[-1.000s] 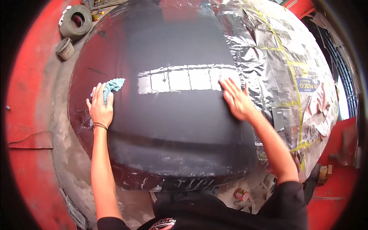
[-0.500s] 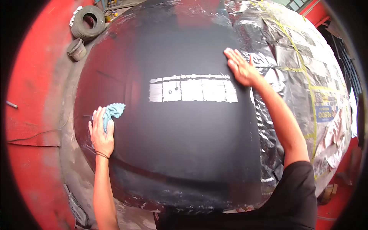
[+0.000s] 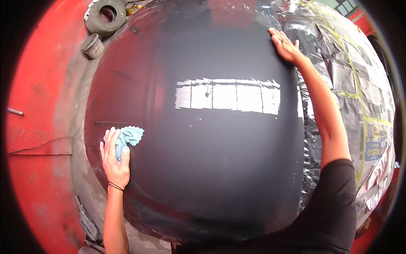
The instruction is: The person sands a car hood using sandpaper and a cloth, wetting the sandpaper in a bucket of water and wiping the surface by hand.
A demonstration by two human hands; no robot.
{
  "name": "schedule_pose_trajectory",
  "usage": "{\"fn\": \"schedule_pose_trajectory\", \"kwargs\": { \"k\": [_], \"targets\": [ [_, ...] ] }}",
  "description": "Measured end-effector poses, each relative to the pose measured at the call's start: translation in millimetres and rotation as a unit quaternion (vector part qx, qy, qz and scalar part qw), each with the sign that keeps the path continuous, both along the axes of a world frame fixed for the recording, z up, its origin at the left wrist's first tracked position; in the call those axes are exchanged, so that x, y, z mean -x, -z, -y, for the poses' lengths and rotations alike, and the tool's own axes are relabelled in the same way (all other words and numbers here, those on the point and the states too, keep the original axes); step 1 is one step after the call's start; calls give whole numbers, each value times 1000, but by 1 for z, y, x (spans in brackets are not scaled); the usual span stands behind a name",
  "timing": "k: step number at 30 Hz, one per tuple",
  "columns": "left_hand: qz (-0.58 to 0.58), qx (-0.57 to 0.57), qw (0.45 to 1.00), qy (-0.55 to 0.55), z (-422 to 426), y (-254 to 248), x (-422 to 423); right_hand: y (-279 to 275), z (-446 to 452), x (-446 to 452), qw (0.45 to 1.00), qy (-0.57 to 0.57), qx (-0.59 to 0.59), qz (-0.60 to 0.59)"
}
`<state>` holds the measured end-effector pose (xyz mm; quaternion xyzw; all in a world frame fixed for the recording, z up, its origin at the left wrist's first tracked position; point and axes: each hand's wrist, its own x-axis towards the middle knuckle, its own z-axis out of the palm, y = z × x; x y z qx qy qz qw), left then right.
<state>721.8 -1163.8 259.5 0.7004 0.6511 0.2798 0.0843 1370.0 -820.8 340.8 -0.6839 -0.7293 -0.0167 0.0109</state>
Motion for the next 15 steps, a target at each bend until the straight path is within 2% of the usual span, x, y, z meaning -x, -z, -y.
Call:
{"fn": "schedule_pose_trajectory", "kwargs": {
  "k": [3, 8, 9, 10, 15],
  "targets": [
    [10, 4, 1000, 1, 2, -3, -2, 5, -27, 20, 999, 45, -18, -21],
    [-13, 0, 1000, 5, -1, -4, -2, -16, 115, 102, 986, -154, 41, 42],
    [-14, 1, 1000, 4, 1, -4, -3, -19, 115, 101, 984, -163, 50, 46],
    [-15, 1, 1000, 0, 1, -4, -3, -20, 114, 100, 982, -174, 58, 50],
    [5, -9, 1000, 0, 2, -3, -2, 3, 1, 102, 998, -68, 17, 7]
  ]
}}
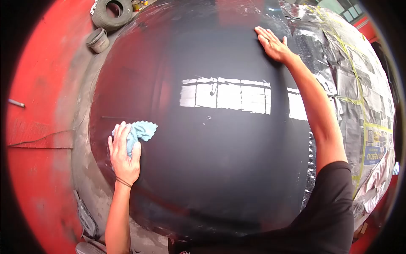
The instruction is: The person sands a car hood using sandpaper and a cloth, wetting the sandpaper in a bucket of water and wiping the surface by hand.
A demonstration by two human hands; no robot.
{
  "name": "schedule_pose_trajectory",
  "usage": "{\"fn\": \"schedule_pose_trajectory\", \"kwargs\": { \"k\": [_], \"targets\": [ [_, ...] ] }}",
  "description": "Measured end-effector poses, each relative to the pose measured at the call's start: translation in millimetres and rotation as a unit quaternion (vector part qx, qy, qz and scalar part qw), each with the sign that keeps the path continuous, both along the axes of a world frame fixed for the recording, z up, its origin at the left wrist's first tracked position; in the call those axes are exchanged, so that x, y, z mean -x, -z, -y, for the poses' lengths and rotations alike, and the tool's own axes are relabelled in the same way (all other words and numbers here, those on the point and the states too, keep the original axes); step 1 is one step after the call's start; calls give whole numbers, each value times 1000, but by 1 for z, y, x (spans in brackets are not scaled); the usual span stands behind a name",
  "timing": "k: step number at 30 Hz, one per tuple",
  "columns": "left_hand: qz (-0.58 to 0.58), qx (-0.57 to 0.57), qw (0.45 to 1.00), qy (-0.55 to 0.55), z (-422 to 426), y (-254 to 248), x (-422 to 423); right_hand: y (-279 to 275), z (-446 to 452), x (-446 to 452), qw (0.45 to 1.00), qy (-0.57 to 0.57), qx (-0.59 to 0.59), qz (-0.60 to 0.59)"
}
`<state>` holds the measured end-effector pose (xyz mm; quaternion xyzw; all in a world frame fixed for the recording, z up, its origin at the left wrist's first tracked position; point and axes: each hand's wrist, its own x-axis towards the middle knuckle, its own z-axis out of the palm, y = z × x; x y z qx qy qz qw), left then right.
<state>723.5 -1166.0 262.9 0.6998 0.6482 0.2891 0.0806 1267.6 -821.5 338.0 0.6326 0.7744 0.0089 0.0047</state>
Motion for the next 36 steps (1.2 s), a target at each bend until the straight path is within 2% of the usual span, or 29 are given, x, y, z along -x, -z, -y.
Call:
{"fn": "schedule_pose_trajectory", "kwargs": {
  "k": [1, 3, 7, 9, 13, 16, 18, 19, 21, 26, 28, 29, 31, 33, 35, 36],
  "targets": [
    [1, 0, 1000, 2, 0, -1, 0, 5, -4, 6, 1000, 23, -11, 2],
    [-3, -6, 1000, 1, -1, 0, 1, 4, 20, 23, 1000, 0, 3, -3],
    [-5, -7, 1000, -5, 0, 0, 0, -17, 124, 90, 979, -195, 54, 9],
    [3, -6, 1000, -6, 0, -1, -1, -24, 101, 87, 981, -175, 67, 40],
    [5, -6, 1000, -6, 1, 0, 2, 0, -24, 87, 999, -39, 34, 11],
    [4, -5, 1000, -3, 5, 0, 2, 6, -24, 114, 1000, -2, 15, -8],
    [12, -10, 1000, -3, 2, 0, 3, 9, 25, 136, 993, -114, 22, 9],
    [16, -7, 1000, -4, 4, 0, 3, -7, 66, 162, 982, -178, 43, 44],
    [17, -9, 1000, 0, 0, -2, 4, -4, 96, 182, 966, -252, 54, 21],
    [22, -7, 1000, 3, -1, -2, 6, 15, -59, 188, 991, -122, 20, 42],
    [25, -6, 1000, 5, -1, -3, 7, 23, -74, 213, 998, -61, 5, 24],
    [27, -9, 1000, 10, -1, -3, 7, 23, -70, 224, 998, -40, -13, 40],
    [31, -15, 999, 8, -4, -3, 8, 19, -20, 237, 992, -107, 5, 64],
    [32, -10, 999, 9, -1, 0, 7, 12, 68, 246, 970, -236, 21, 52],
    [31, -7, 999, 8, -1, -1, 7, 0, 100, 239, 961, -266, 65, 40],
    [31, -10, 999, 10, -3, -1, 7, -4, 87, 228, 969, -233, 58, 50]
  ]
}}
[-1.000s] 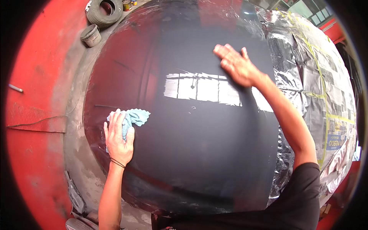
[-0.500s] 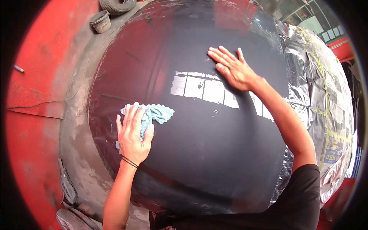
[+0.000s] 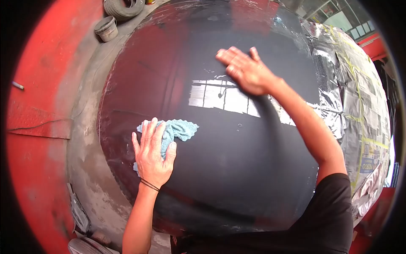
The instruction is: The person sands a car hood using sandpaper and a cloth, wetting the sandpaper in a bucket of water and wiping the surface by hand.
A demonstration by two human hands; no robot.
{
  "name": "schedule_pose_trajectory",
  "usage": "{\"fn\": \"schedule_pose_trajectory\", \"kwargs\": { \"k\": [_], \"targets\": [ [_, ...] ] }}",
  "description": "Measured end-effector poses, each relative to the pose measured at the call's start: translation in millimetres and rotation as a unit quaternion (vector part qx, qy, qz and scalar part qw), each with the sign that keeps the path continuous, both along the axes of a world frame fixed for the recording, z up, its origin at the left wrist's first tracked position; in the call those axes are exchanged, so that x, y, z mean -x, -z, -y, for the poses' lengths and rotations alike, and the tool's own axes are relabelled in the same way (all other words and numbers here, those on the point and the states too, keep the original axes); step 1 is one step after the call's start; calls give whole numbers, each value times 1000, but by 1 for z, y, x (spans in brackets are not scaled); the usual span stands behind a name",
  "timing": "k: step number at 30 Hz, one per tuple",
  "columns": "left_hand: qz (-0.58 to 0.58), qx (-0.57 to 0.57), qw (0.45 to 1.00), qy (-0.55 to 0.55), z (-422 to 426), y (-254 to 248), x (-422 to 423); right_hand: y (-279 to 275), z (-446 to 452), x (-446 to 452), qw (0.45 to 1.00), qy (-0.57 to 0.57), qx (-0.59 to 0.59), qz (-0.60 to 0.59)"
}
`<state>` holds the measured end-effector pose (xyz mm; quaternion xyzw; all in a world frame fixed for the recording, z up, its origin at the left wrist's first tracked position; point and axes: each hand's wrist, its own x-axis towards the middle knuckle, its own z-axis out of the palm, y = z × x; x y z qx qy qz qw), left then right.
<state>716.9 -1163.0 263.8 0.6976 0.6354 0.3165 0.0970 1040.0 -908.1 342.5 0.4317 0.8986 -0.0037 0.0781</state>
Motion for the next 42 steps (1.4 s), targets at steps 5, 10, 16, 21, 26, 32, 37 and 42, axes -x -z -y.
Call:
{"fn": "schedule_pose_trajectory", "kwargs": {
  "k": [5, 10, 16, 21, 26, 32, 37, 42],
  "targets": [
    [-3, 4, 1000, -3, 3, 1, 0, 19, -135, -81, 975, 212, -65, -16],
    [2, -5, 1000, -5, 3, 0, 0, -4, 36, -60, 995, 93, -19, -24],
    [-10, 0, 1000, -2, 0, 2, -1, 2, -62, -149, 977, 207, -45, -18],
    [-15, 11, 1000, -8, 4, 1, -2, 13, -61, -160, 970, 233, -59, -49],
    [-33, 24, 999, -16, 3, -3, -4, -19, 92, -173, 984, 177, -13, -15],
    [-39, 29, 999, -4, 2, -1, -3, 4, -119, -277, 938, 340, -52, -40],
    [-41, 33, 999, -5, 2, -4, -4, 4, -44, -276, 955, 282, -63, -68],
    [-51, 43, 998, -11, 3, -2, -7, -19, 44, -271, 967, 251, -36, -28]
  ]
}}
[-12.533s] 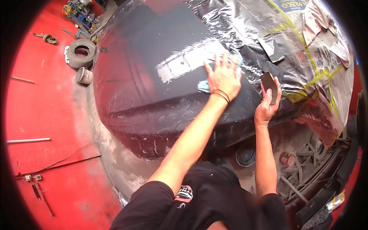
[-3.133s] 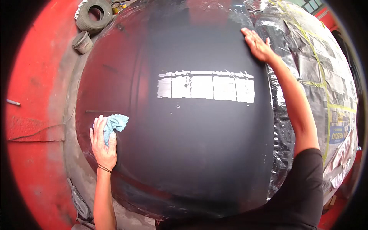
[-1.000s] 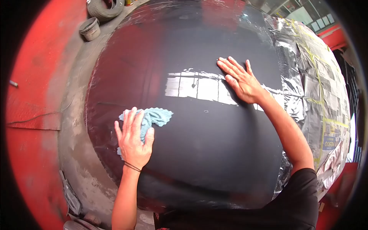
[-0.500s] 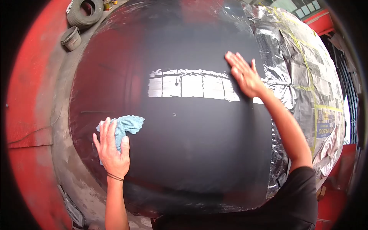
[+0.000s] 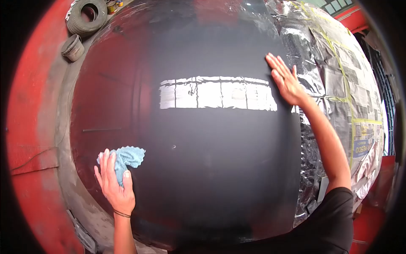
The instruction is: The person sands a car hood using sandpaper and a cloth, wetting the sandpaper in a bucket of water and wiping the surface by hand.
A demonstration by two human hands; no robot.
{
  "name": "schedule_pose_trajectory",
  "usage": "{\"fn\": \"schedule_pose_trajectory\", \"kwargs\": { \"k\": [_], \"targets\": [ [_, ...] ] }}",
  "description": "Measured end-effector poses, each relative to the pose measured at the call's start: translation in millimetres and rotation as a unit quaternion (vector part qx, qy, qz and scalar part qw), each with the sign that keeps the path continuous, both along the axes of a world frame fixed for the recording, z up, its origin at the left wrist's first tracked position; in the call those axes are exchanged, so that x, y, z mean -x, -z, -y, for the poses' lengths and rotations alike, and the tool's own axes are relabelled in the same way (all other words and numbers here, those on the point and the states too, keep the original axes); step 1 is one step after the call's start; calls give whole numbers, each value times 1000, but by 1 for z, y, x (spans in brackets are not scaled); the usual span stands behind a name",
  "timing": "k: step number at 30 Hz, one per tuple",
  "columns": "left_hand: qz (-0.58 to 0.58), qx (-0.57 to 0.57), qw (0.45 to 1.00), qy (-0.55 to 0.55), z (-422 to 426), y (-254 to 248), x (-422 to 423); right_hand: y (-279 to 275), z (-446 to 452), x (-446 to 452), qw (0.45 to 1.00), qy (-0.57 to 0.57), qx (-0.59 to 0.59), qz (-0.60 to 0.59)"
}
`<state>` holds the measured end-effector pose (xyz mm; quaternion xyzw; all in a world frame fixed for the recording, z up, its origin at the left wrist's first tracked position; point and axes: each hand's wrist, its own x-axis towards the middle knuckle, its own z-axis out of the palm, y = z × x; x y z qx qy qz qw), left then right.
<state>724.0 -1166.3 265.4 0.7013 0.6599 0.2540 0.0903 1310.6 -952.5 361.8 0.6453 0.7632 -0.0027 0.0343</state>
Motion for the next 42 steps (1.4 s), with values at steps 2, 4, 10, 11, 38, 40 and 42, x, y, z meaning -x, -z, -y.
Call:
{"fn": "schedule_pose_trajectory", "kwargs": {
  "k": [2, 4, 10, 11, 38, 40, 42],
  "targets": [
    [-7, 7, 1000, -7, 0, -2, -3, 8, -59, -21, 1000, 5, -20, 1],
    [0, 6, 1000, 0, -3, -1, -2, 20, -140, -46, 998, 33, -47, -24],
    [15, 15, 1000, 3, -1, -7, -1, 37, -258, -88, 989, 136, -45, -20],
    [13, 8, 1000, 1, -4, -6, -1, 30, -239, -87, 992, 119, -43, -16],
    [6, -34, 999, 0, 0, 17, 6, 8, 30, -18, 999, 39, -36, 2],
    [12, -43, 999, 4, -1, 22, 9, 14, 23, -18, 998, 32, -47, 8],
    [5, -37, 999, -4, 4, 19, 6, 12, 71, 2, 999, -17, -48, -3]
  ]
}}
